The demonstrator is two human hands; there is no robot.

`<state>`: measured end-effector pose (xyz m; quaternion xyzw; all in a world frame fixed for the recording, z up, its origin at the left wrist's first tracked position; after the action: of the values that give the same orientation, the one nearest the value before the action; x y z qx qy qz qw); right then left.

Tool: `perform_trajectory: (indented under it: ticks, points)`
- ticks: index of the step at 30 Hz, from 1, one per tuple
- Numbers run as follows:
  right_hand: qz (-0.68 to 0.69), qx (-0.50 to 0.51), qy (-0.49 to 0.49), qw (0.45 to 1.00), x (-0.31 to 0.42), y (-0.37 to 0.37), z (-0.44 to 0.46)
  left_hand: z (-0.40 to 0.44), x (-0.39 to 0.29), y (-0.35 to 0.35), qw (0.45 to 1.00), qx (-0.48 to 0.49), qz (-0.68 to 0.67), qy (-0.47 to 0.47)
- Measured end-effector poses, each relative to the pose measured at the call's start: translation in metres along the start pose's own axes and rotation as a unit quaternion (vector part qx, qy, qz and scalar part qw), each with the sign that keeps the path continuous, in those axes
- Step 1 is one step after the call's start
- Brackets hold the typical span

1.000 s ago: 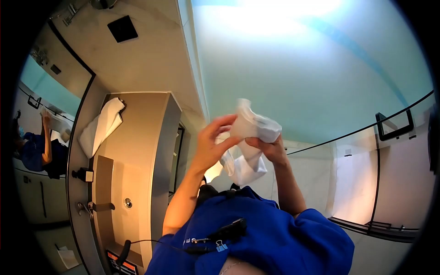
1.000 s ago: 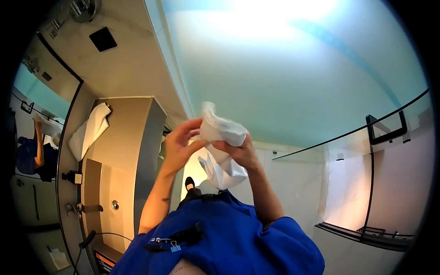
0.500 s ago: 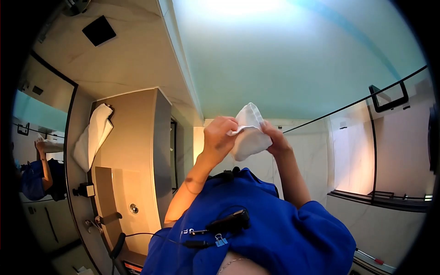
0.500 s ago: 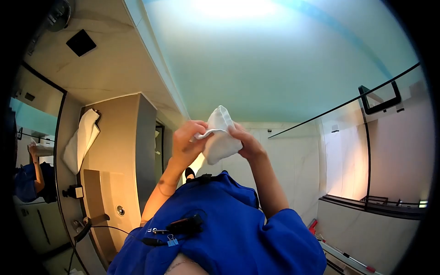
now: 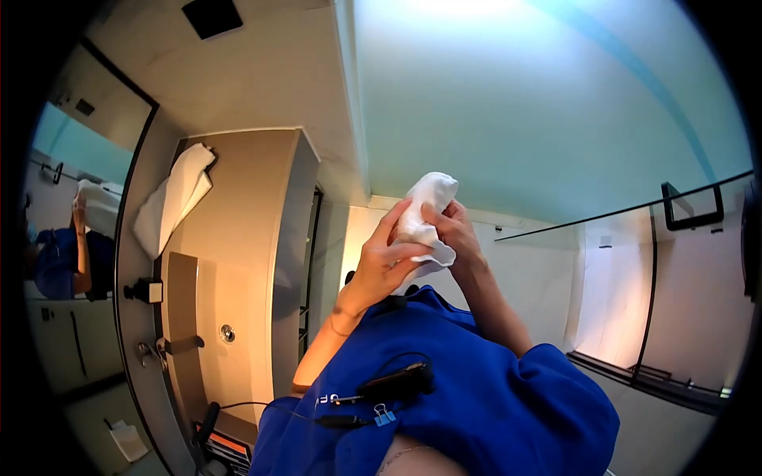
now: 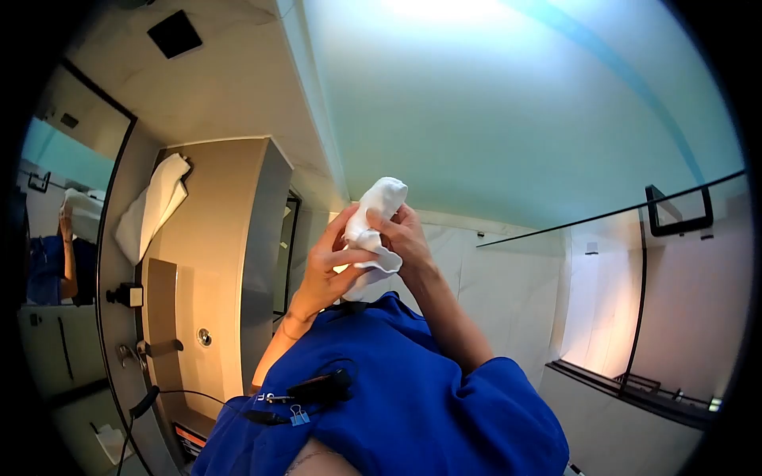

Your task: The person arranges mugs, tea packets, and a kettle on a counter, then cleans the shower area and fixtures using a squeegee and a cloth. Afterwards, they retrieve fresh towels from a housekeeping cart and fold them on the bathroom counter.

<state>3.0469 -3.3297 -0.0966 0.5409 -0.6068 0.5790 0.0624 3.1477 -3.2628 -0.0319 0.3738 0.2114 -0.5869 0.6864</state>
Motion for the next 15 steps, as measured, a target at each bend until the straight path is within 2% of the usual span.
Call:
perform_trajectory:
  ticks: [3, 4, 7, 8, 11, 12, 14, 15]
  points:
    - [0.012, 0.06, -0.006, 0.998, -0.01, -0.011, 0.004, -0.026, 0.024, 0.011, 0.957, -0.174, -0.208, 0.103]
    - [0.028, 0.071, 0.0, 0.997, -0.011, -0.018, 0.005, -0.035, 0.03, 0.018, 0.955, -0.189, -0.182, 0.141]
    - [0.034, 0.093, -0.014, 0.995, -0.014, -0.026, 0.008, -0.048, 0.047, 0.024, 0.866, -0.331, -0.315, 0.203]
    - [0.023, 0.101, -0.016, 0.995, -0.013, -0.03, 0.009, -0.048, 0.045, 0.026, 0.849, -0.366, -0.332, 0.188]
    - [-0.057, 0.091, -0.005, 0.994, 0.005, -0.035, 0.006, -0.074, 0.067, 0.047, 0.868, -0.373, -0.218, 0.244]
    - [-0.092, 0.079, 0.0, 0.993, 0.016, -0.027, 0.002, -0.069, 0.062, 0.061, 0.887, -0.383, -0.162, 0.201]
    - [-0.312, -0.067, 0.072, 0.945, 0.061, 0.021, -0.001, -0.061, 0.051, 0.079, 0.91, -0.348, -0.088, 0.208]
    - [-0.433, -0.159, 0.139, 0.876, 0.087, 0.016, -0.008, -0.053, 0.04, 0.081, 0.928, -0.31, -0.04, 0.202]
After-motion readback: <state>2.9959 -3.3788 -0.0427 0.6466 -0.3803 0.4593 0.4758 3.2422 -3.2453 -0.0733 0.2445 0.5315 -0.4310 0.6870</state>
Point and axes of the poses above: each hand's wrist, its own z-axis towards the middle knuckle, its own y-axis out of the back of the hand, x = y × z, the point moved 8 cm from there along z, towards the middle knuckle, and after that the axes turned 10 degrees about -y, right-handed, at the moved point
